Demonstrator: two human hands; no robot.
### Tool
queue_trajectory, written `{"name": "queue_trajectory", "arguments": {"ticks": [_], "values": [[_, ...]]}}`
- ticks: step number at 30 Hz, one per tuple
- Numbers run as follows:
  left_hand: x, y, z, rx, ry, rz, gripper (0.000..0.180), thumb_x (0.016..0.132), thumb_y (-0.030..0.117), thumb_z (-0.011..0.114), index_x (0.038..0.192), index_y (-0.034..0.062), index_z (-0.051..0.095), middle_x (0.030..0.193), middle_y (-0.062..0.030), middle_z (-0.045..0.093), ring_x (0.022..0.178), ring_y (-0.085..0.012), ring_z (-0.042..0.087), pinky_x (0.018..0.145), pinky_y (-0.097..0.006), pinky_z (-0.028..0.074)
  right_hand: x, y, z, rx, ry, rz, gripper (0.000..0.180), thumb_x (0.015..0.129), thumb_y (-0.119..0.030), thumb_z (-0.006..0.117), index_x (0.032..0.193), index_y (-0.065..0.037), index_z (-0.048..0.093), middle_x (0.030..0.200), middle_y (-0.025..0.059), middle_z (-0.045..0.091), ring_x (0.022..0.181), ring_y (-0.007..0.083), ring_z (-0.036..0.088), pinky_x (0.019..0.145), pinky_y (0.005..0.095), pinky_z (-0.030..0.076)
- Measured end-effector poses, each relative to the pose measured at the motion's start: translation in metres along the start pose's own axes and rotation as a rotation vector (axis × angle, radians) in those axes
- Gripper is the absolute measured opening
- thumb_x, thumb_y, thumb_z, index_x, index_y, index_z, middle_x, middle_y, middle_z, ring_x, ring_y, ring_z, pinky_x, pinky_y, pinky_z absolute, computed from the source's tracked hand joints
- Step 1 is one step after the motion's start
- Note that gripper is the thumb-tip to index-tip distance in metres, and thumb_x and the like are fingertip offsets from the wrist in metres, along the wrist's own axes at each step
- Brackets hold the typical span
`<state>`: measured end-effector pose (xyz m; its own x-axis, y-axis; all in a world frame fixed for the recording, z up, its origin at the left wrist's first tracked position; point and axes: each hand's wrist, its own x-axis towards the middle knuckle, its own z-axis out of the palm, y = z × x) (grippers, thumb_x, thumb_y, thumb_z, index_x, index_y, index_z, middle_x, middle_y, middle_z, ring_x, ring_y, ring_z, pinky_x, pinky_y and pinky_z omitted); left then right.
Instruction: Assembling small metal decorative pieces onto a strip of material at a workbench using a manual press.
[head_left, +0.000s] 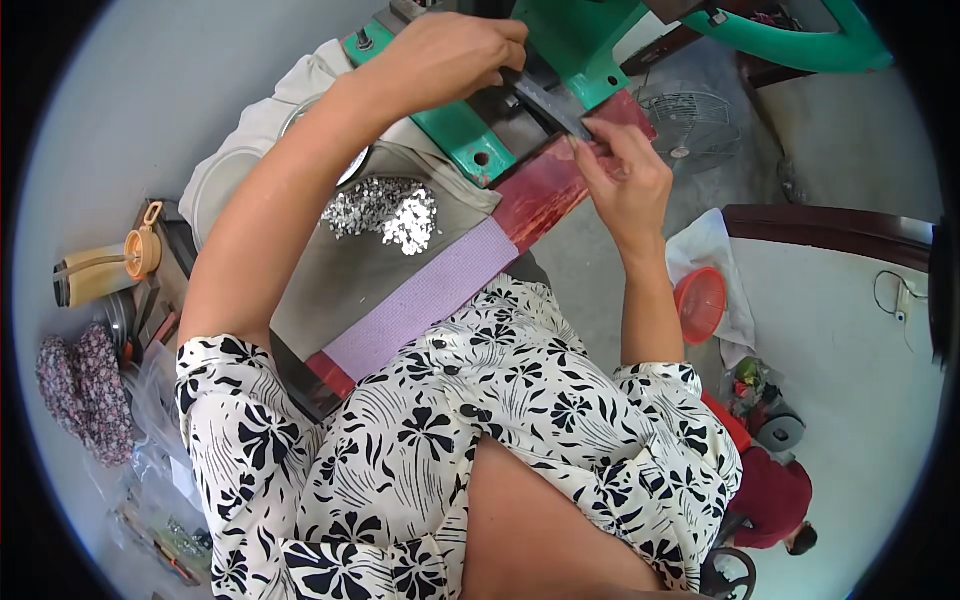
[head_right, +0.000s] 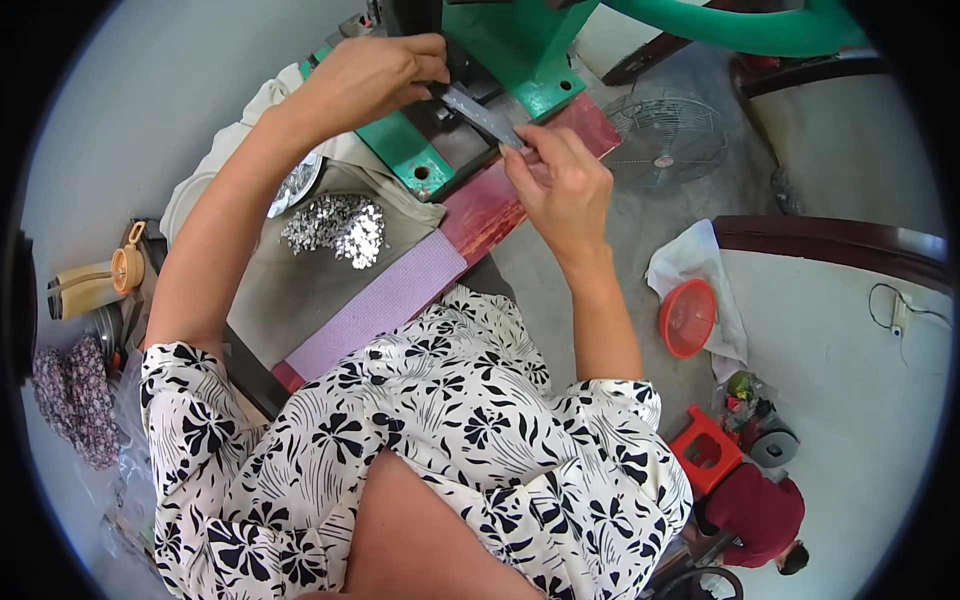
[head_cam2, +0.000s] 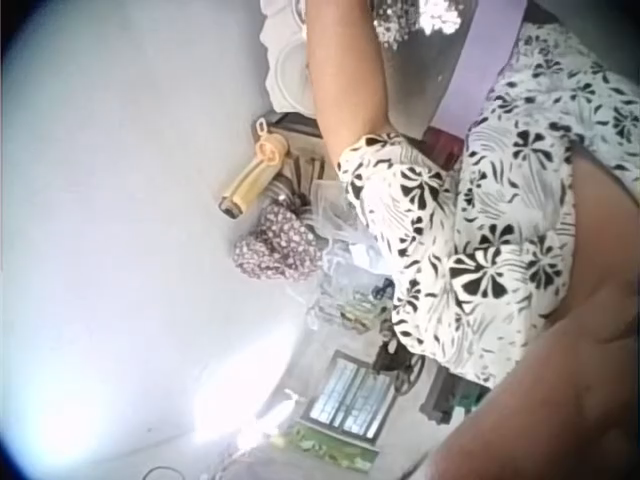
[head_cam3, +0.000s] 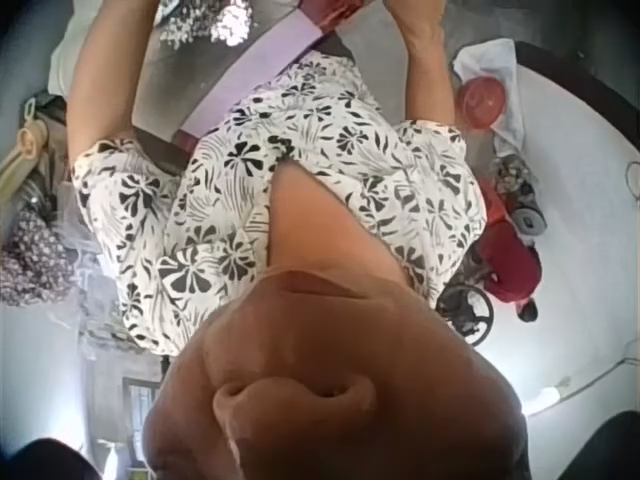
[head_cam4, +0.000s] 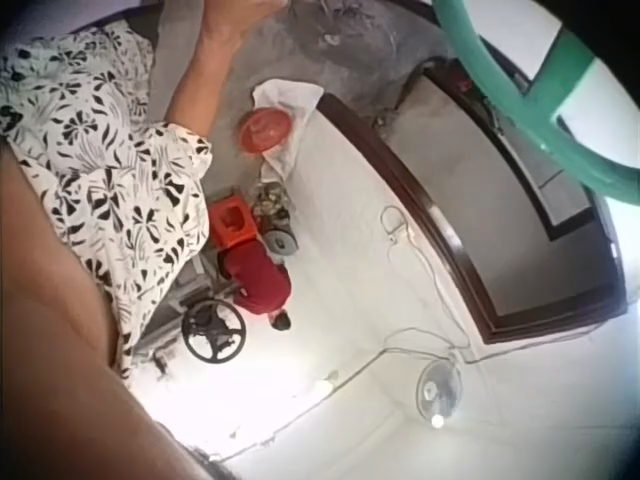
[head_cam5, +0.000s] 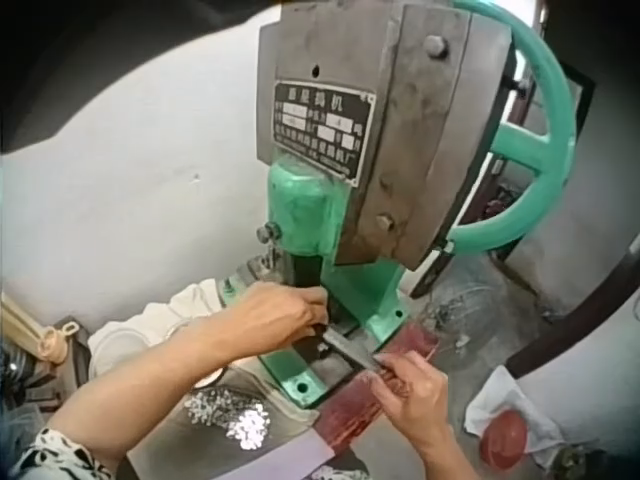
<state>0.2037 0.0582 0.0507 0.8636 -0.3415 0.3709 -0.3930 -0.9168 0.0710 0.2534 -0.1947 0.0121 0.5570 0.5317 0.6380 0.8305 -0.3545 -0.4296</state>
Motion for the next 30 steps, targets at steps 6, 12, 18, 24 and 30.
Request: {"name": "queue_trajectory", "arguments": {"ticks": [6, 12, 18, 24, 30], "values": [[0.007, 0.014, -0.004, -0.041, 0.024, 0.051, 0.012, 0.078, 0.008, 0.064, 0.089, 0.0054, 0.069, 0.091, -0.0062, 0.062, 0.084, -0.0309, 0.067, 0.068, -0.043, 0.054, -0.014, -0.010, -0.014, -0.006, -0.048, 0.075, 0.022, 0.079, -0.002, 0.077, 0.101, 0.000, 0.072, 0.082, 0.0077, 0.068, 0.069, 0.0134, 0.067, 0.058, 0.0250, 0.051], [0.002, 0.018, 0.001, 0.160, 0.012, 0.125, 0.011, 0.080, 0.012, 0.061, 0.083, 0.0061, 0.069, 0.090, -0.0046, 0.064, 0.087, -0.0238, 0.067, 0.072, -0.040, 0.053, -0.014, -0.010, -0.004, 0.035, -0.058, 0.142, 0.019, 0.079, -0.008, 0.078, 0.097, -0.004, 0.072, 0.081, 0.0074, 0.067, 0.063, 0.0178, 0.068, 0.057, 0.0304, 0.052], [-0.042, 0.028, 0.026, 0.240, 0.166, -0.003, 0.053, 0.085, 0.009, 0.055, 0.138, 0.0060, 0.055, 0.132, -0.0050, 0.058, 0.120, -0.0218, 0.056, 0.099, -0.034, 0.045, 0.001, -0.015, 0.020, 0.078, -0.046, 0.085, 0.020, 0.080, -0.011, 0.078, 0.097, -0.003, 0.071, 0.083, 0.0082, 0.068, 0.067, 0.0192, 0.070, 0.057, 0.0318, 0.053], [-0.047, 0.023, 0.029, 0.207, 0.180, -0.100, 0.063, 0.084, 0.001, 0.051, 0.146, 0.0169, 0.048, 0.141, -0.0091, 0.053, 0.125, -0.0277, 0.054, 0.104, -0.039, 0.043, 0.012, -0.020, 0.037, 0.105, 0.004, 0.097, 0.021, 0.079, -0.012, 0.079, 0.097, -0.003, 0.071, 0.084, 0.0093, 0.069, 0.068, 0.0208, 0.071, 0.058, 0.0324, 0.054], [-0.050, 0.029, 0.037, 0.269, 0.232, -0.156, 0.063, 0.084, 0.001, 0.051, 0.145, 0.0186, 0.049, 0.141, -0.0080, 0.054, 0.127, -0.0257, 0.054, 0.107, -0.039, 0.042, 0.004, -0.019, 0.046, 0.296, 0.110, 0.221, 0.022, 0.078, -0.011, 0.080, 0.096, -0.003, 0.072, 0.083, 0.0100, 0.070, 0.068, 0.0224, 0.071, 0.058, 0.0318, 0.054]]}}
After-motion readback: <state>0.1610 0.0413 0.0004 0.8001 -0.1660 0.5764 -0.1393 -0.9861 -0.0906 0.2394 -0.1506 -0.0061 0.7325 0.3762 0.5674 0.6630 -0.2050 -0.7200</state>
